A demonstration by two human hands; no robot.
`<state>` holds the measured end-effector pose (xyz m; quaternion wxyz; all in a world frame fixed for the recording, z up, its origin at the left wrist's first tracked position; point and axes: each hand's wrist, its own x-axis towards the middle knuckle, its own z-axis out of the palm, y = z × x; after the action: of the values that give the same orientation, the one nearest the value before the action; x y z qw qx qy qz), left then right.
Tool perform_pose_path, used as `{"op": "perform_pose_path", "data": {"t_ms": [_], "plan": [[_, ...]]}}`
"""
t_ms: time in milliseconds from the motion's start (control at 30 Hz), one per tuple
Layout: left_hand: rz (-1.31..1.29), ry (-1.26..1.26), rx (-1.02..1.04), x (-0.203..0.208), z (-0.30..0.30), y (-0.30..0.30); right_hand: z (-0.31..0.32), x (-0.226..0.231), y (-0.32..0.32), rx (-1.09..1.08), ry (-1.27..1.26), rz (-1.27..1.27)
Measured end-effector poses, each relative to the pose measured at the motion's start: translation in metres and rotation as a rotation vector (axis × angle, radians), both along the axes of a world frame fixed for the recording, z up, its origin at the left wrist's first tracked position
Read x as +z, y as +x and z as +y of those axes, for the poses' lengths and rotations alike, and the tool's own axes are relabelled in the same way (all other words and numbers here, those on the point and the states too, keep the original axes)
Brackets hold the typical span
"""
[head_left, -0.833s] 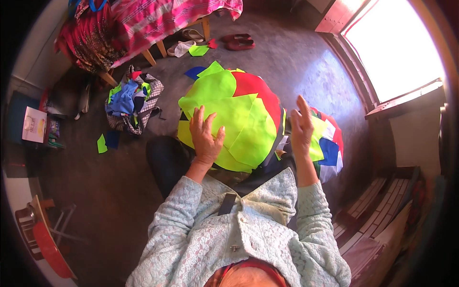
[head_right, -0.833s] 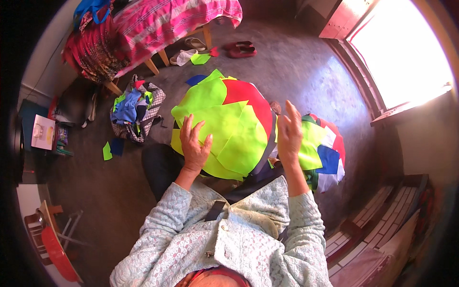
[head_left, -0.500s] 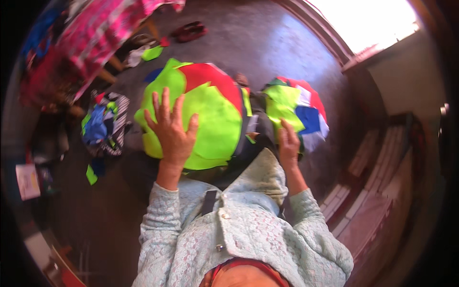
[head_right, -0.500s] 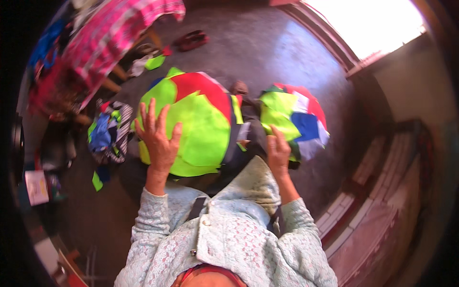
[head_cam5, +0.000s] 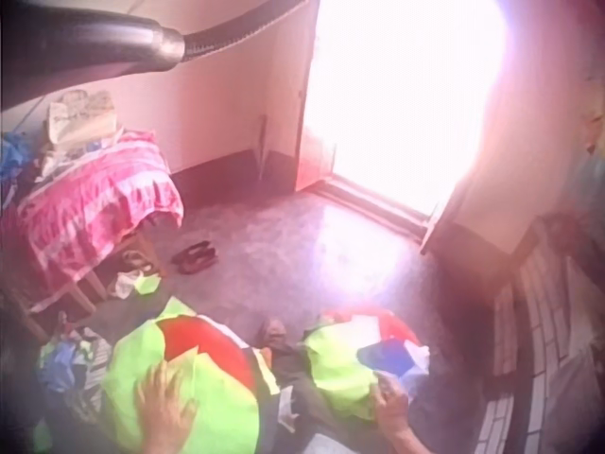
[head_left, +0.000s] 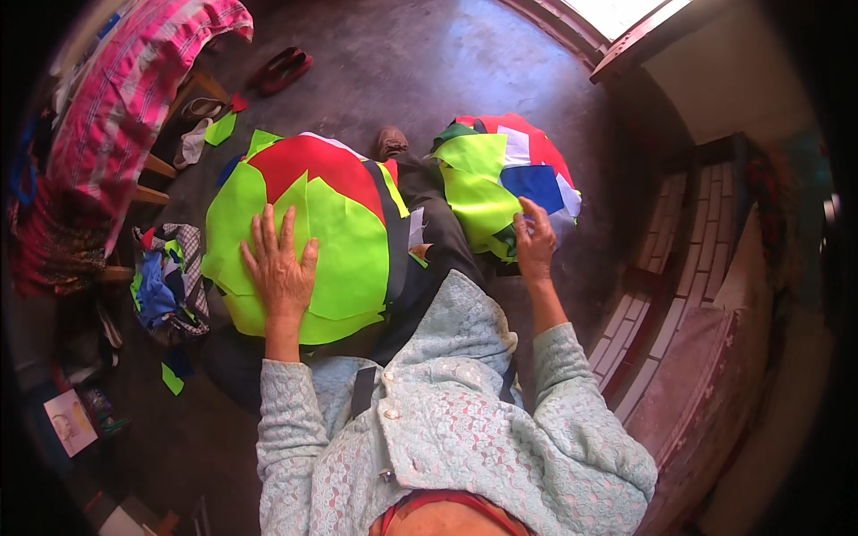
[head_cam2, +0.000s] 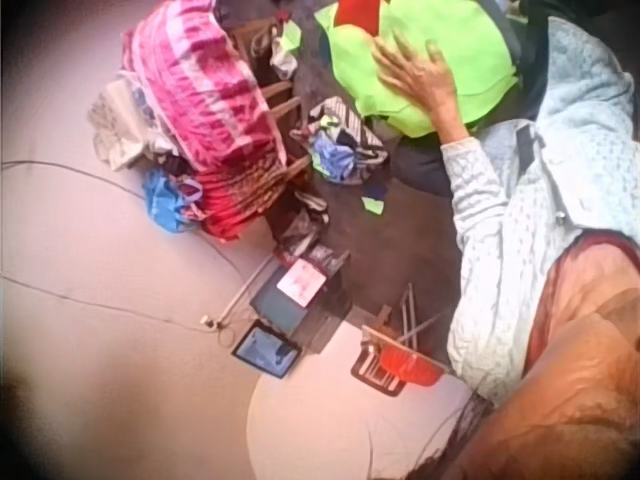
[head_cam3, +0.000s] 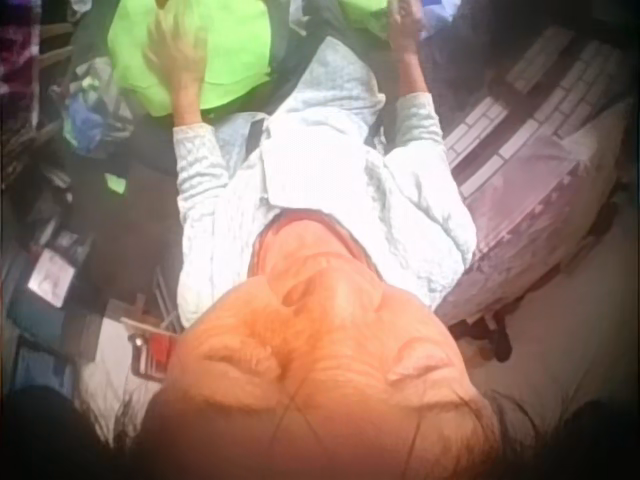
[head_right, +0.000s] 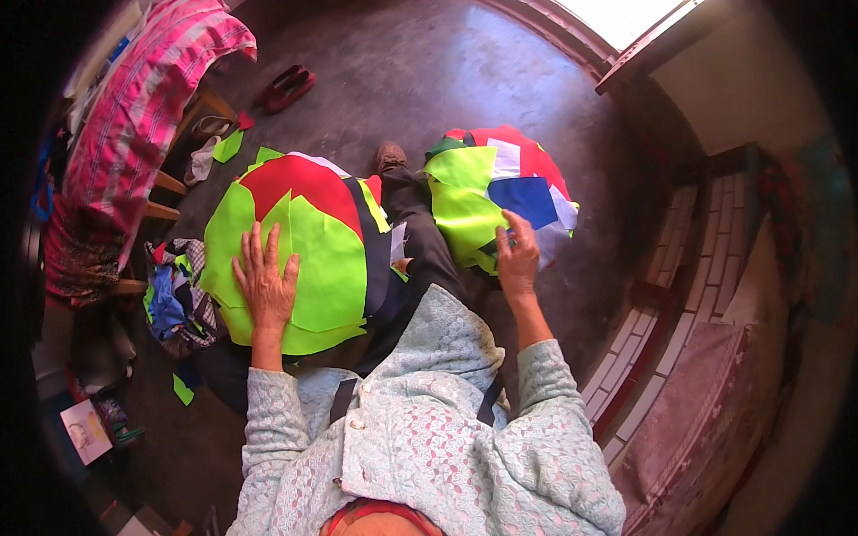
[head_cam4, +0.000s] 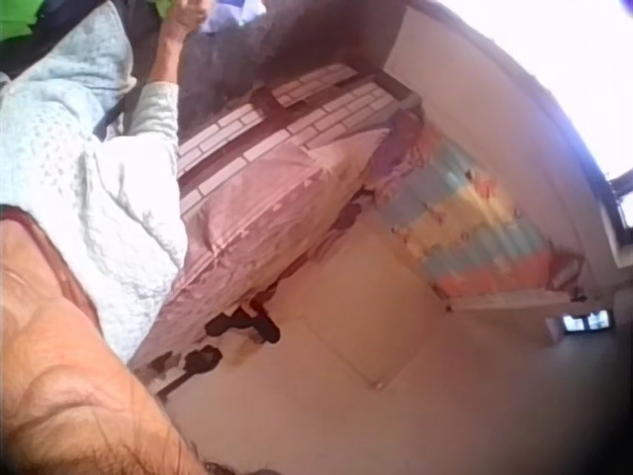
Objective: The person sits on the floor and stacks colorful fabric pieces by hand. They pick up individual pieces from a pile and place them onto a growing stack on their lap, smoothing each layer as they go.
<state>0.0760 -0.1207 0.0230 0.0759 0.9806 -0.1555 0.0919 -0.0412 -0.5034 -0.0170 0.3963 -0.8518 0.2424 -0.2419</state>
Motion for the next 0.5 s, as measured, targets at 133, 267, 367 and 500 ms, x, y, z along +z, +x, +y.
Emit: {"op": "perform_pose_path", "data": {"t_ms": [133, 267, 367, 500], "plan": [[-0.001, 0.001, 0.006, -0.002, -0.001, 0.001, -0.023, -0.007, 0.014, -0.020, -0.330, 0.144], [0.001, 0.006, 0.010, 0.000, -0.002, 0.001, -0.028, -0.029, 0.024, -0.031, -0.450, 0.313], [-0.022, -0.005, -0.007, -0.002, -0.001, 0.002, -0.029, -0.040, 0.031, -0.074, -0.498, 0.348], [-0.018, -0.022, -0.008, -0.001, -0.001, 0.001, -0.035, -0.041, 0.036, -0.089, -0.437, 0.403]]}}
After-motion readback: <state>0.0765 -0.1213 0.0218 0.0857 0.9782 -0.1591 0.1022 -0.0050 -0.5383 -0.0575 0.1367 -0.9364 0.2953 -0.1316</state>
